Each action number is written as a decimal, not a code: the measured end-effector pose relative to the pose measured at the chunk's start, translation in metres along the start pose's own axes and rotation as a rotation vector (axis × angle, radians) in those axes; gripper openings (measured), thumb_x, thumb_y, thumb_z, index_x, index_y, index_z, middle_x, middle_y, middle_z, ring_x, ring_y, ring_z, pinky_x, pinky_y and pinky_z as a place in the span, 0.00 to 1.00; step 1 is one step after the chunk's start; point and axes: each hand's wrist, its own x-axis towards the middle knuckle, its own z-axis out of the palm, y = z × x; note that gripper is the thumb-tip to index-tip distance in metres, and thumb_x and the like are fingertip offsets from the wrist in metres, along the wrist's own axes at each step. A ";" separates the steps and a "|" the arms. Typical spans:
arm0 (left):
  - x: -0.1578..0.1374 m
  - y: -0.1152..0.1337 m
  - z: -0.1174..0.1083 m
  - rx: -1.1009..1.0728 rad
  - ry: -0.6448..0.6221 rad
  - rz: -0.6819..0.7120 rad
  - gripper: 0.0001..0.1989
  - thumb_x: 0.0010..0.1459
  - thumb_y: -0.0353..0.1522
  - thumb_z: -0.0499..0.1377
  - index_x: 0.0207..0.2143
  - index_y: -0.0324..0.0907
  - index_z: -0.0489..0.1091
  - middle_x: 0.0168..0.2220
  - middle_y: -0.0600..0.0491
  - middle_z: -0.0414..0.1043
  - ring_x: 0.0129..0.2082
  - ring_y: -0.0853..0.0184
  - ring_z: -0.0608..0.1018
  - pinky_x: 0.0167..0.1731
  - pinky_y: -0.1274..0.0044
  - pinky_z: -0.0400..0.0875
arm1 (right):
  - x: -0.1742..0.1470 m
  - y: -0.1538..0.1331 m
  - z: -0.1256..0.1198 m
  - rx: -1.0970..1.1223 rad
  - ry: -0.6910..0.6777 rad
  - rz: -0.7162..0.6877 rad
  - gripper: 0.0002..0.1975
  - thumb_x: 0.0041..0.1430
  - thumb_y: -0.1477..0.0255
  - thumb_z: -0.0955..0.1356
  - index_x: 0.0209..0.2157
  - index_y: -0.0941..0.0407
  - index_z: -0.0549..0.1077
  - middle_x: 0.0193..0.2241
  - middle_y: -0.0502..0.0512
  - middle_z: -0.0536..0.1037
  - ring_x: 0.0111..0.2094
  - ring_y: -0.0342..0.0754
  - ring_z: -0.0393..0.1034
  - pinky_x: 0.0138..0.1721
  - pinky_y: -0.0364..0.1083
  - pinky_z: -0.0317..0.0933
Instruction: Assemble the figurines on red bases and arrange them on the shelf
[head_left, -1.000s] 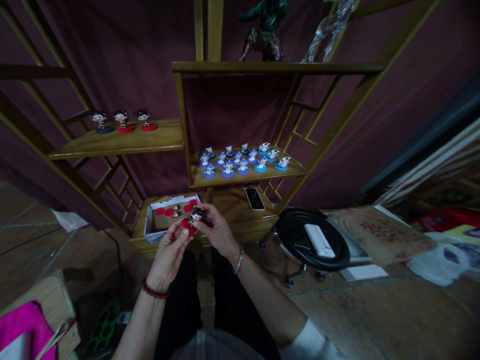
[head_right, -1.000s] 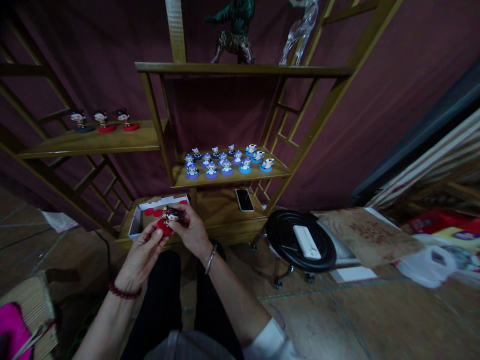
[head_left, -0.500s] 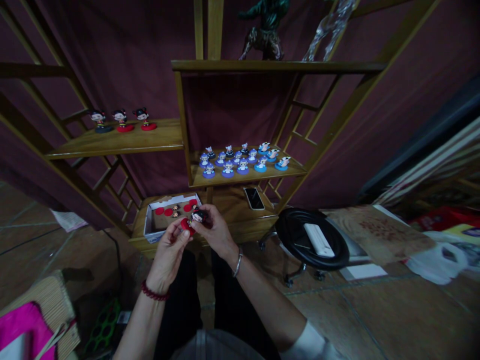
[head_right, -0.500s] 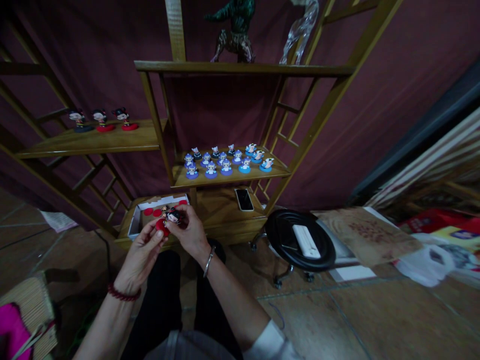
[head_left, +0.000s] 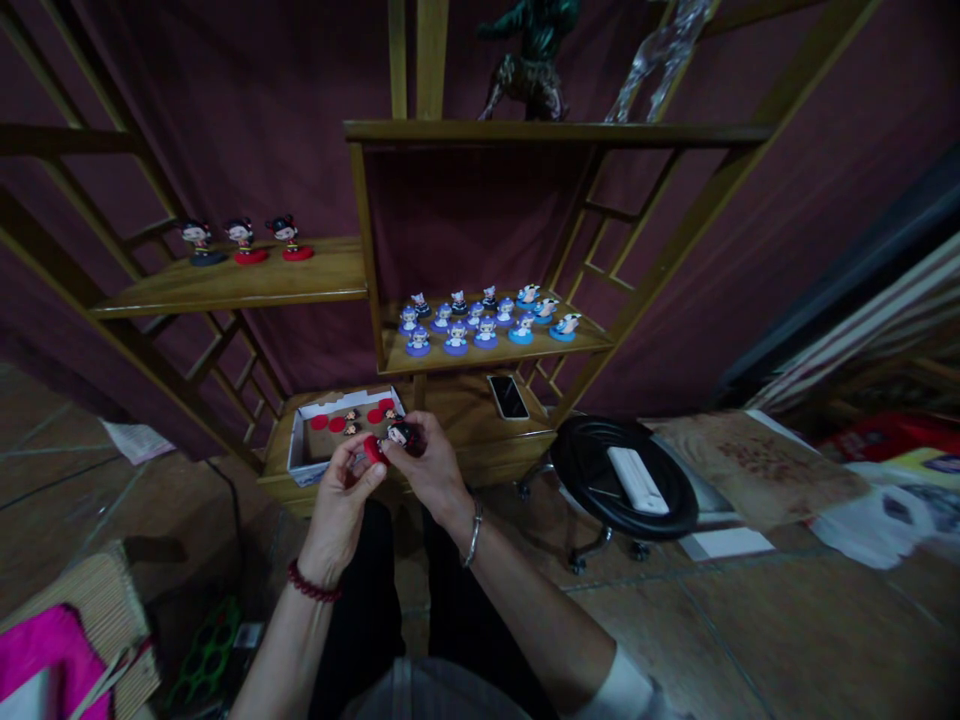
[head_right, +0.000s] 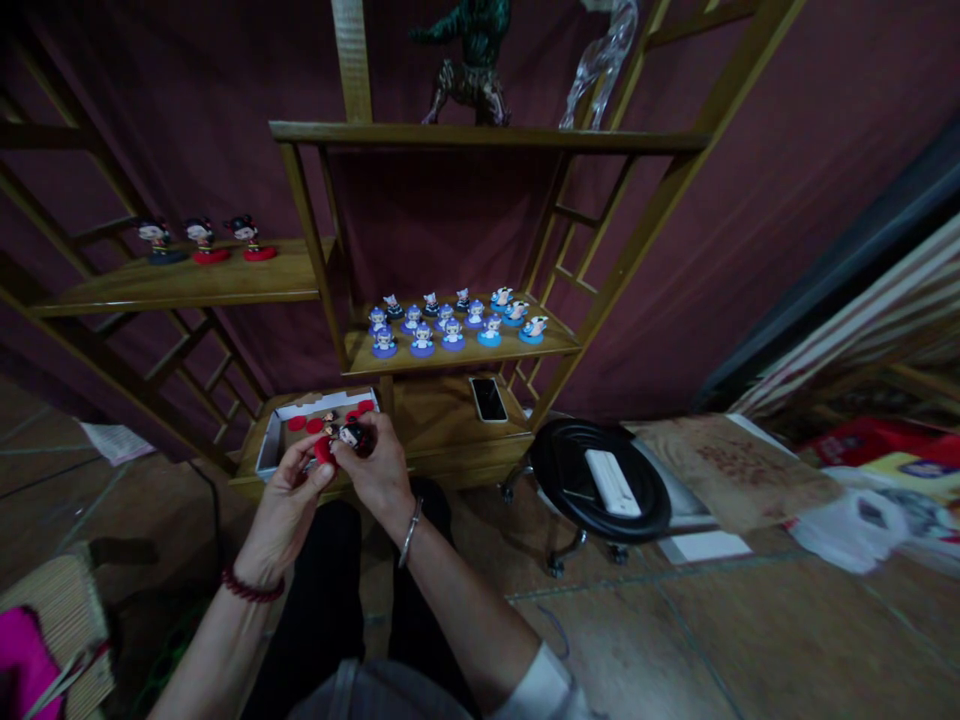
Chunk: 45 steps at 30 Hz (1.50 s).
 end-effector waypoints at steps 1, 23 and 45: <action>0.000 0.001 0.000 0.010 -0.004 0.006 0.21 0.42 0.29 0.63 0.42 0.44 0.66 0.41 0.54 0.67 0.40 0.71 0.70 0.45 0.77 0.60 | 0.000 -0.001 0.000 0.005 0.007 0.012 0.16 0.43 0.71 0.68 0.36 0.55 0.62 0.29 0.47 0.69 0.30 0.41 0.64 0.34 0.42 0.60; 0.003 -0.002 -0.005 0.335 -0.025 0.136 0.21 0.45 0.32 0.61 0.44 0.44 0.62 0.40 0.53 0.69 0.41 0.68 0.71 0.41 0.75 0.66 | -0.004 -0.012 0.004 0.232 0.084 0.237 0.18 0.38 0.72 0.70 0.34 0.56 0.64 0.28 0.47 0.69 0.30 0.41 0.63 0.34 0.42 0.59; -0.002 -0.003 -0.007 0.073 0.061 -0.012 0.20 0.42 0.32 0.63 0.40 0.41 0.68 0.36 0.53 0.70 0.33 0.71 0.71 0.29 0.81 0.67 | 0.004 -0.010 -0.007 0.020 -0.196 -0.028 0.15 0.44 0.72 0.68 0.36 0.54 0.62 0.31 0.47 0.69 0.33 0.42 0.65 0.36 0.42 0.60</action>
